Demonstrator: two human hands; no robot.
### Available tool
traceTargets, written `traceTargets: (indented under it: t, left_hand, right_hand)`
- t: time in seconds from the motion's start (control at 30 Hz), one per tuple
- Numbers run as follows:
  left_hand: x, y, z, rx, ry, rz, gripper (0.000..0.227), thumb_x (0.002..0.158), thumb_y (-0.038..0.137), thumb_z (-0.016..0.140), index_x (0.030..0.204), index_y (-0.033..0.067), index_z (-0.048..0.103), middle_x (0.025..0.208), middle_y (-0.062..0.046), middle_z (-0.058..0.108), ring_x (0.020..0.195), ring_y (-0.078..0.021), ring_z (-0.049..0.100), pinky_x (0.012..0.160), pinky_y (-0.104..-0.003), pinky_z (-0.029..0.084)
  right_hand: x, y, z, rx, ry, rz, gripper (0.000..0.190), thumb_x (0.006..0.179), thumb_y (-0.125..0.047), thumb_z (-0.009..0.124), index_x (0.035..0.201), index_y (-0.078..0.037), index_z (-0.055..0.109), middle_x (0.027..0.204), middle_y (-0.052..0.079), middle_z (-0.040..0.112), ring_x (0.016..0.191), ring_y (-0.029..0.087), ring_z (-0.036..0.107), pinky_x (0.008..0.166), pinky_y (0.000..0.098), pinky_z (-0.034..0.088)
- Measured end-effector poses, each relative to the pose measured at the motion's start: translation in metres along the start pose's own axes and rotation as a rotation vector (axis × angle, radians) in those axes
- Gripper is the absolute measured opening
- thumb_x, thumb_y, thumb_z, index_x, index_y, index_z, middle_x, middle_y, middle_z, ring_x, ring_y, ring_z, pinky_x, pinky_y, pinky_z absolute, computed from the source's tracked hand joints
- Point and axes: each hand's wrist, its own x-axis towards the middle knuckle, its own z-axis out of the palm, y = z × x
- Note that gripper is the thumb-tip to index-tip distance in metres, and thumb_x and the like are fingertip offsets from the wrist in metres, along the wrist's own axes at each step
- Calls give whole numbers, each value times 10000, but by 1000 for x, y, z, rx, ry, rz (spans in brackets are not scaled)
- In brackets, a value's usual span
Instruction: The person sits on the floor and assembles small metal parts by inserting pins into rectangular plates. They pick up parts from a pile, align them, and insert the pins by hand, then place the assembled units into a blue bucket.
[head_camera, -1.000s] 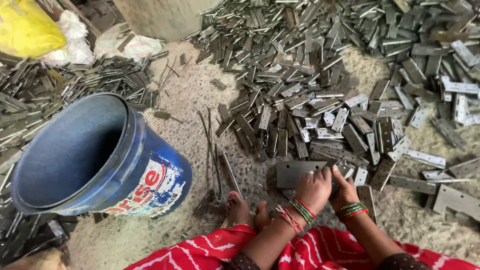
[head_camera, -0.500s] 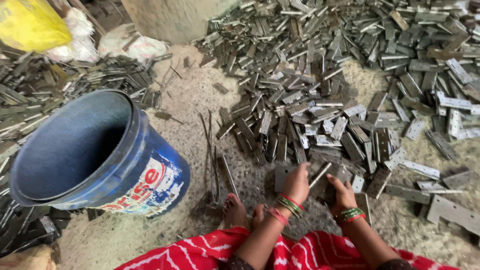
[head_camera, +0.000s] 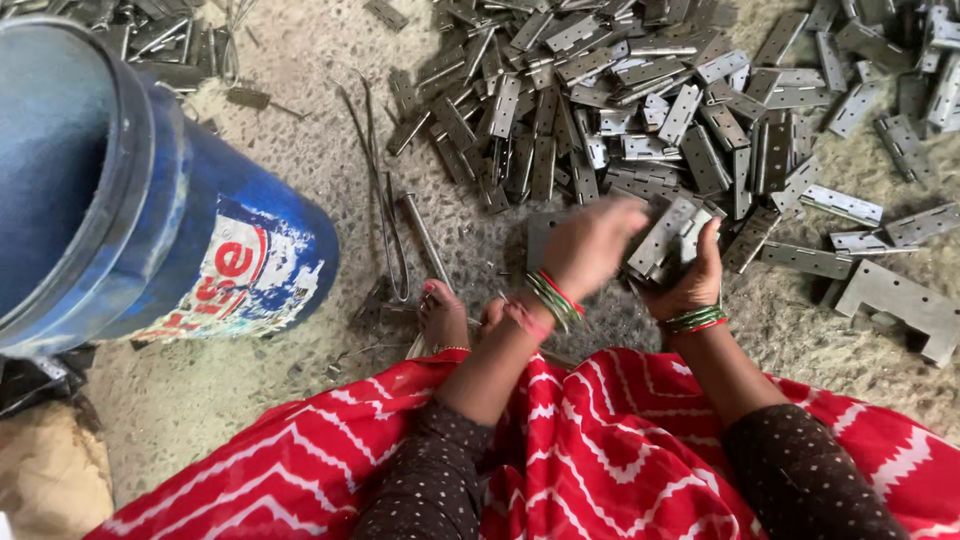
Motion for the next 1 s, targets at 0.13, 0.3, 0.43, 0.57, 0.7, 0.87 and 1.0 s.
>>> traceTargets:
  t: [0.13, 0.3, 0.43, 0.57, 0.7, 0.87, 1.0]
  left_hand:
    - [42, -129, 23, 221, 197, -110, 191, 909, 85, 581, 1060, 110, 697, 1063, -128, 718, 1024, -353, 699, 877, -470, 575]
    - [53, -283, 40, 565, 118, -726, 262, 913, 316, 683, 1010, 74, 700, 1070, -187, 686, 947, -406, 677, 783, -534, 546]
    - [46, -310, 27, 567, -67, -753, 161, 998, 204, 645, 1050, 100, 757, 1090, -193, 743, 1019, -379, 717, 862, -485, 583]
    - [16, -219, 10, 501, 60, -453, 181, 966, 194, 653, 1113, 101, 704, 1022, -146, 693, 862, -361, 710, 714, -488, 569]
    - [-16, -84, 0, 498, 43, -72, 276, 957, 100, 611, 1225, 106, 678, 1002, -108, 657, 738, -313, 666, 634, -435, 537]
    - [-19, 10, 2, 490, -19, 280, 344, 952, 101, 607, 1291, 60, 648, 1027, -85, 635, 796, -279, 655, 736, -427, 555]
    - [-18, 13, 7, 318, -21, 121, 338, 920, 70, 607, 1249, 107, 678, 1042, -84, 669, 854, -319, 679, 742, -433, 551]
  right_hand:
    - [22, 8, -28, 41, 133, 6, 314, 873, -431, 774, 1081, -203, 716, 1028, -11, 739, 977, 249, 705, 875, 518, 587]
    - [35, 13, -36, 4, 95, 1, 287, 900, -379, 758, 1094, -171, 722, 1014, 10, 747, 917, 235, 719, 831, 486, 592]
    - [29, 20, -28, -62, 50, 32, 387, 913, -456, 731, 1143, -145, 710, 1040, 43, 752, 926, 231, 725, 850, 455, 586]
    - [27, 23, -19, -117, 39, 71, 500, 896, -526, 702, 1201, -128, 707, 1077, 56, 763, 972, 223, 722, 899, 420, 586]
    - [18, 24, -19, -136, -4, 55, 585, 893, -557, 679, 1273, -114, 647, 1149, 63, 739, 1018, 237, 718, 912, 458, 584]
    - [15, 26, -18, -70, -88, -29, 553, 887, -381, 765, 1334, -139, 546, 1205, 59, 698, 1063, 244, 711, 928, 479, 580]
    - [19, 28, -16, -83, -39, -100, 534, 880, -228, 813, 1329, -131, 541, 1158, 57, 688, 1031, 245, 690, 897, 464, 584]
